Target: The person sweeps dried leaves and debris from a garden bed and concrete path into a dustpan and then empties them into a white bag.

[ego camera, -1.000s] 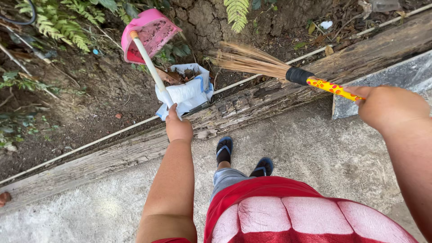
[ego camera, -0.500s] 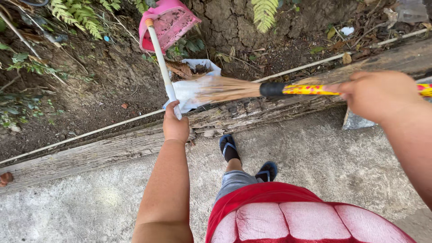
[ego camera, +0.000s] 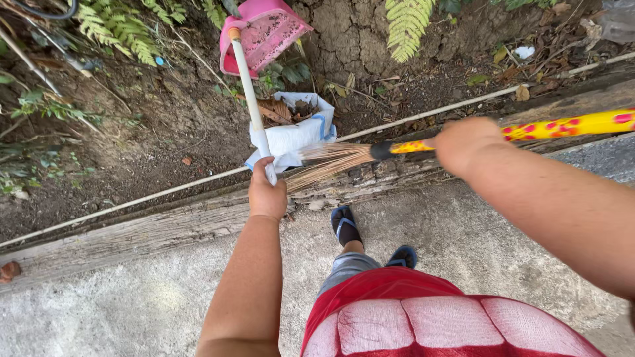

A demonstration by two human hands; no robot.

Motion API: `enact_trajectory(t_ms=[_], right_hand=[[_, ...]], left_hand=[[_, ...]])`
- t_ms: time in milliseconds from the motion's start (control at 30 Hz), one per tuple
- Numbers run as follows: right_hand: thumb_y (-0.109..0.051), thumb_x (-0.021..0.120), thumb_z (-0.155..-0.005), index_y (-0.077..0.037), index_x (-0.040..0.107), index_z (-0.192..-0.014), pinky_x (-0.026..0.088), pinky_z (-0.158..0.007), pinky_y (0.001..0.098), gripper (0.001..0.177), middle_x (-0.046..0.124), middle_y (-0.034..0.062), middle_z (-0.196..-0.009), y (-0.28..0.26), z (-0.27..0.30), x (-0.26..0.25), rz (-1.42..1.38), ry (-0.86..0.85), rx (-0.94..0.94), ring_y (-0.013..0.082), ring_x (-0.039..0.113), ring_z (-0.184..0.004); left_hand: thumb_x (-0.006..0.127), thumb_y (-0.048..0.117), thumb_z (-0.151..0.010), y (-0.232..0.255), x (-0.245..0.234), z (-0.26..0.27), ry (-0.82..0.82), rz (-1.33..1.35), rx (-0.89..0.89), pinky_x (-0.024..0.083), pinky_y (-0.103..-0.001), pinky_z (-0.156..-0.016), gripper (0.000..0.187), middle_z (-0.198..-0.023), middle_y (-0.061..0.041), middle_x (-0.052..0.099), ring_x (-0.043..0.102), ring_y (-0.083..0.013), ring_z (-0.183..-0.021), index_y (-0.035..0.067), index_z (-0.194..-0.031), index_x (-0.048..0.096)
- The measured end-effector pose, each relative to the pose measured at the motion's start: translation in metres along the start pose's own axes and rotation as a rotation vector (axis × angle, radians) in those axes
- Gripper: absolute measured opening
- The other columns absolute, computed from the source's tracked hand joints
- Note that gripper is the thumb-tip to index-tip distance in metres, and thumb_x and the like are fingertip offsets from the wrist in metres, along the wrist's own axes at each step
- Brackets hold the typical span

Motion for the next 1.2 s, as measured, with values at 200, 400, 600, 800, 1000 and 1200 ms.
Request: enact_trajectory(t_ms=[200,400,600,800,1000,1200], right_hand=[[-0.025,0.052,-0.102,-0.039,0.067,-0.137,0.062,-0.09,0.0424,0.041,0.077,0.0027,-0.116,0.093,0.02,-0.015,0.019,-0.138,0.356,0.0213,0.077,-0.107],[-0.03,0.057,-0.098,-0.06,0.056,-0.142,0.062,-0.087,0.0362,0.053,0.081,-0.0009,-0.104,0.187,-0.001,0.036,0.218,0.033,0.391,0.0159,0.08,-0.096],[-0.034,0.057,-0.098,-0.068,0.052,-0.14,0.061,-0.088,0.0405,0.054,0.079,0.0008,-0.109,0.149,0.002,0.025,0.092,0.059,0.287,0.0207,0.077,-0.099],[-0.033,0.057,-0.098,-0.065,0.056,-0.136,0.059,-0.09,0.0445,0.05,0.073,0.003,-0.118,0.107,0.022,-0.023,-0.083,0.076,0.275,0.0259,0.072,-0.104],[-0.034,0.055,-0.099,-0.063,0.056,-0.137,0.058,-0.091,0.0432,0.048,0.07,0.0016,-0.12,0.177,0.029,0.006,0.072,0.028,0.368,0.0241,0.07,-0.109],[-0.036,0.054,-0.1,-0.061,0.056,-0.139,0.058,-0.093,0.0419,0.046,0.068,0.0003,-0.123,0.225,0.029,0.023,0.153,0.034,0.338,0.0223,0.068,-0.114]], left_hand=[[0.067,0.004,-0.084,-0.017,0.006,-0.002,0.047,0.02,0.145,0.051,-0.045,-0.092,0.055,-0.126,-0.021,0.063,0.064,-0.0386,-0.109,0.017,-0.135,0.05],[0.068,0.007,-0.085,-0.041,0.007,0.002,0.009,0.083,0.12,0.054,-0.041,-0.084,0.043,-0.108,-0.017,0.067,0.067,-0.0315,-0.093,0.015,-0.124,0.052],[0.071,0.007,-0.083,-0.057,0.001,0.011,-0.023,0.067,0.154,0.054,-0.043,-0.076,0.043,-0.106,-0.016,0.066,0.067,-0.0313,-0.086,0.015,-0.122,0.053],[0.069,0.006,-0.084,-0.049,0.003,0.03,-0.03,0.021,0.172,0.054,-0.043,-0.081,0.043,-0.106,-0.017,0.069,0.069,-0.0333,-0.089,0.017,-0.122,0.054],[0.071,0.006,-0.084,-0.028,0.018,0.05,0.008,0.084,0.134,0.055,-0.043,-0.079,0.039,-0.102,-0.014,0.068,0.069,-0.0304,-0.087,0.016,-0.117,0.054],[0.073,0.003,-0.083,0.0,0.035,0.061,0.055,0.116,0.196,0.051,-0.036,-0.075,0.038,-0.098,-0.011,0.062,0.061,-0.0247,-0.083,0.013,-0.115,0.056]])
Point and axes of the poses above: each hand's wrist, its own z-axis away from the middle knuckle, its own x-axis out of the palm, y = z × x, the point moved 2 cm from there along -z, towards the middle knuckle
